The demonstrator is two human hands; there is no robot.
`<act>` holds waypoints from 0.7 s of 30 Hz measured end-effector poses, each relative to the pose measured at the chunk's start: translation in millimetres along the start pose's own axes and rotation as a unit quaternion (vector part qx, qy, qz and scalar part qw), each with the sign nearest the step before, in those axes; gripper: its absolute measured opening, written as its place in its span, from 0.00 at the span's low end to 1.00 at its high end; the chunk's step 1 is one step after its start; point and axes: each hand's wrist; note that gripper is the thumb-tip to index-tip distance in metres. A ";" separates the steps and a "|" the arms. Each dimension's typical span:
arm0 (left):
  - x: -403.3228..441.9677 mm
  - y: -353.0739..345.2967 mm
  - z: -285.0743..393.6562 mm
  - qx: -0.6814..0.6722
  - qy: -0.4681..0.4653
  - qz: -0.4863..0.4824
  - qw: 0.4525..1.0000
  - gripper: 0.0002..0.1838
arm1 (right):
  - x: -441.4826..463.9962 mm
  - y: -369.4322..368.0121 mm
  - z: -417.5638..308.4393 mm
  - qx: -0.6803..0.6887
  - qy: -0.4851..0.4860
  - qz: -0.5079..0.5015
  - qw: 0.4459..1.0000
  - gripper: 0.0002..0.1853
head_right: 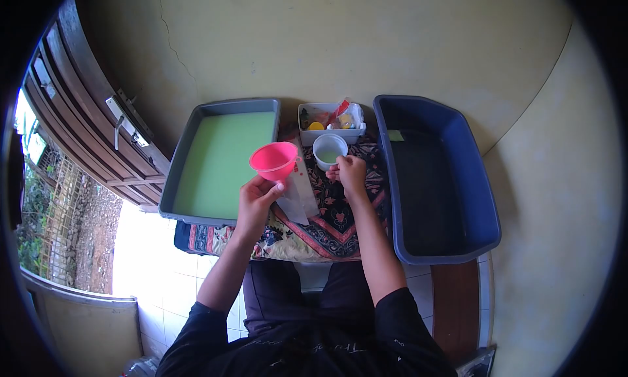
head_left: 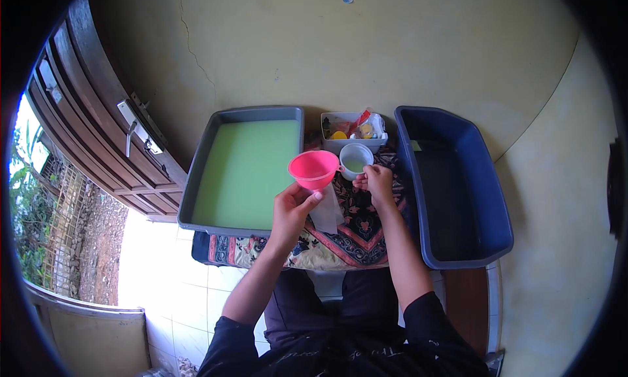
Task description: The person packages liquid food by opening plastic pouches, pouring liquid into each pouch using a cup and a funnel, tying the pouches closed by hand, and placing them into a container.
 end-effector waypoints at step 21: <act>2.3 -19.9 -4.5 0.052 0.032 -0.058 0.996 0.15 | -89.1 -33.1 -142.0 -0.073 0.341 -0.022 0.937 0.13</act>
Point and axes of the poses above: each hand's wrist, its own x-axis towards the middle knuckle, its own y-axis out of the back of the hand, z = x × y, and after that the axes turned 3 degrees about -x, right-handed
